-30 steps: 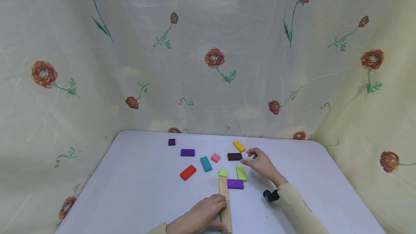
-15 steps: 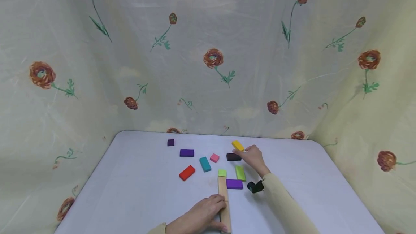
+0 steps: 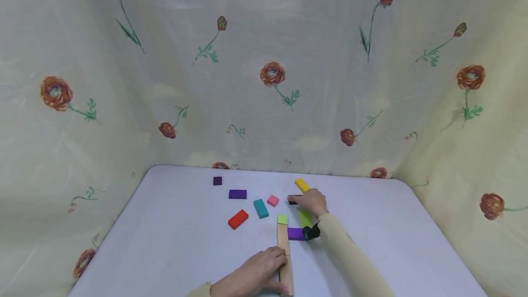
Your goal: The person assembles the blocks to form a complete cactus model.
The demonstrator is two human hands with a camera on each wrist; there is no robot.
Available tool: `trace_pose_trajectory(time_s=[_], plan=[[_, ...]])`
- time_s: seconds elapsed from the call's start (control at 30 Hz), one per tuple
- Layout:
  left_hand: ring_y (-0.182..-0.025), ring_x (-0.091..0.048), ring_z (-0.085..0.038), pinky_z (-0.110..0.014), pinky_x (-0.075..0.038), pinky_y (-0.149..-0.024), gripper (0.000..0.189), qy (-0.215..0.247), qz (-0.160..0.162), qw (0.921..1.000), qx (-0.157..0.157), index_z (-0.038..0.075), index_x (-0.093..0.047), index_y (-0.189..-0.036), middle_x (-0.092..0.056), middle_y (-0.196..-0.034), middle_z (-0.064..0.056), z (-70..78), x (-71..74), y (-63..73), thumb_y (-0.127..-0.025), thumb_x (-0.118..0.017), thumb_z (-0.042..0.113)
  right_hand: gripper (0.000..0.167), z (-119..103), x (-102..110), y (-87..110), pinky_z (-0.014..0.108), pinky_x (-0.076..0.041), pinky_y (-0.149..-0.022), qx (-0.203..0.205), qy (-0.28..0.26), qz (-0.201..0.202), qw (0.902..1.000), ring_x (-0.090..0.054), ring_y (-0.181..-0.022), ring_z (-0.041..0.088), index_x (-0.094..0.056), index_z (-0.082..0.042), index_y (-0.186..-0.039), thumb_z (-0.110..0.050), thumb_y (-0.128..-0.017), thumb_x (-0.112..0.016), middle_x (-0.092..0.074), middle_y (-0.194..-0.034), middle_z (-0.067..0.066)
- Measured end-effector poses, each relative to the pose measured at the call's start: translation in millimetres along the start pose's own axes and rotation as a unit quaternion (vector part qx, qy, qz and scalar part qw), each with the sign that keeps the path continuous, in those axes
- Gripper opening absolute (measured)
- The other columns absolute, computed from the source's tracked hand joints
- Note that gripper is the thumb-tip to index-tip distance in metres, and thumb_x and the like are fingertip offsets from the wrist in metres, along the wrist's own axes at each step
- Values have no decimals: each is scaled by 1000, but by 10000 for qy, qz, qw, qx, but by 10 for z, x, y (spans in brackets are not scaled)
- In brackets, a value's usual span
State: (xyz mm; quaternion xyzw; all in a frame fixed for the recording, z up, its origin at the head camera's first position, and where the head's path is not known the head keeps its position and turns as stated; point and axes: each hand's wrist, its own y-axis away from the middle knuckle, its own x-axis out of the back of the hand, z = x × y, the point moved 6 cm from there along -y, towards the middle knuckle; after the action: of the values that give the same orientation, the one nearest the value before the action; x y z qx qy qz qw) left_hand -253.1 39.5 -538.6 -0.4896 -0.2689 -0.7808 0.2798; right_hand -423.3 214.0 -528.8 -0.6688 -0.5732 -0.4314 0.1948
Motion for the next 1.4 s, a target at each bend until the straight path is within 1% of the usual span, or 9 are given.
trace_pose_trajectory(time_s=[0.1, 0.27, 0.5, 0.6, 0.7, 0.8, 0.97, 1.13, 1.4], plan=[[-121, -50, -7, -28, -48, -99, 69, 39, -28, 10000, -20, 22, -58, -130, -55, -134, 6, 6, -23, 3, -75, -62, 64, 82, 1, -19, -1, 34, -39, -69, 37, -66, -1, 10000, -45, -87, 29, -47, 10, -123, -51, -76, -76, -52, -104, 20], [-121, -50, -8, -28, -48, -99, 70, 26, 6, 10000, -60, 21, -58, -130, -55, -133, 6, 3, -45, -7, -74, -62, 65, 77, 12, -16, -10, 34, -40, -70, 1, -123, -3, 9999, -46, -87, 28, -47, 10, -124, -44, -78, -77, -52, -103, 19], [-120, -51, -8, -30, -48, -99, 69, -7, -12, 10000, 75, 23, -59, -129, -55, -133, 7, -16, -20, -21, -74, -62, 65, 68, -17, 39, -39, 30, -38, -64, 262, 28, 14, 9997, -49, -80, 25, -55, 10, -117, -40, -77, -78, -56, -95, 15], [-118, -51, -7, -30, -49, -99, 69, -5, -22, 9999, 115, 22, -59, -129, -56, -132, 7, -15, -14, -20, -74, -62, 64, 65, -20, 58, -47, 31, -41, -66, 392, 75, -78, 9992, -50, -81, 24, -55, 10, -116, -37, -78, -79, -58, -96, 16], [-117, -51, -7, -29, -49, -98, 69, 30, -16, 9999, 122, 22, -59, -129, -56, -132, 7, -12, -19, -12, -74, -62, 64, 62, -10, 71, -58, 34, -45, -73, 534, 91, -147, 9984, -51, -84, 24, -54, 9, -116, -33, -77, -79, -59, -98, 16], [-116, -51, -6, -29, -49, -98, 69, 4, 15, 9999, 110, 22, -59, -128, -56, -132, 7, -10, -21, -10, -74, -62, 65, 58, 14, 80, -69, 37, -47, -79, 630, 8, -206, 9978, -51, -87, 25, -55, 8, -114, -30, -78, -80, -60, -101, 17], [-116, -51, -6, -29, -49, -99, 69, -12, 4, 9999, 170, 23, -59, -128, -56, -131, 8, -14, -26, -15, -73, -62, 64, 51, 47, 95, -91, 37, -47, -79, 847, -43, -327, 9959, -52, -88, 26, -56, 5, -112, -27, -79, -79, -60, -103, 17], [-115, -51, -6, -30, -48, -100, 70, -40, -33, 9997, 245, 23, -59, -129, -56, -131, 8, -14, -29, -14, -73, -62, 65, 54, 92, 114, -130, 39, -49, -83, 1114, 72, -382, 9930, -55, -91, 26, -57, 5, -117, -26, -79, -79, -62, -106, 17], [-117, -50, -6, -30, -49, -100, 68, -63, 6, 9998, 168, 23, -59, -128, -55, -131, 8, -1, -24, -3, -74, -62, 64, 58, 125, 131, -166, 45, -50, -91, 1499, 248, -446, 9874, -58, -99, 27, -58, 4, -124, -25, -79, -80, -63, -113, 18]])
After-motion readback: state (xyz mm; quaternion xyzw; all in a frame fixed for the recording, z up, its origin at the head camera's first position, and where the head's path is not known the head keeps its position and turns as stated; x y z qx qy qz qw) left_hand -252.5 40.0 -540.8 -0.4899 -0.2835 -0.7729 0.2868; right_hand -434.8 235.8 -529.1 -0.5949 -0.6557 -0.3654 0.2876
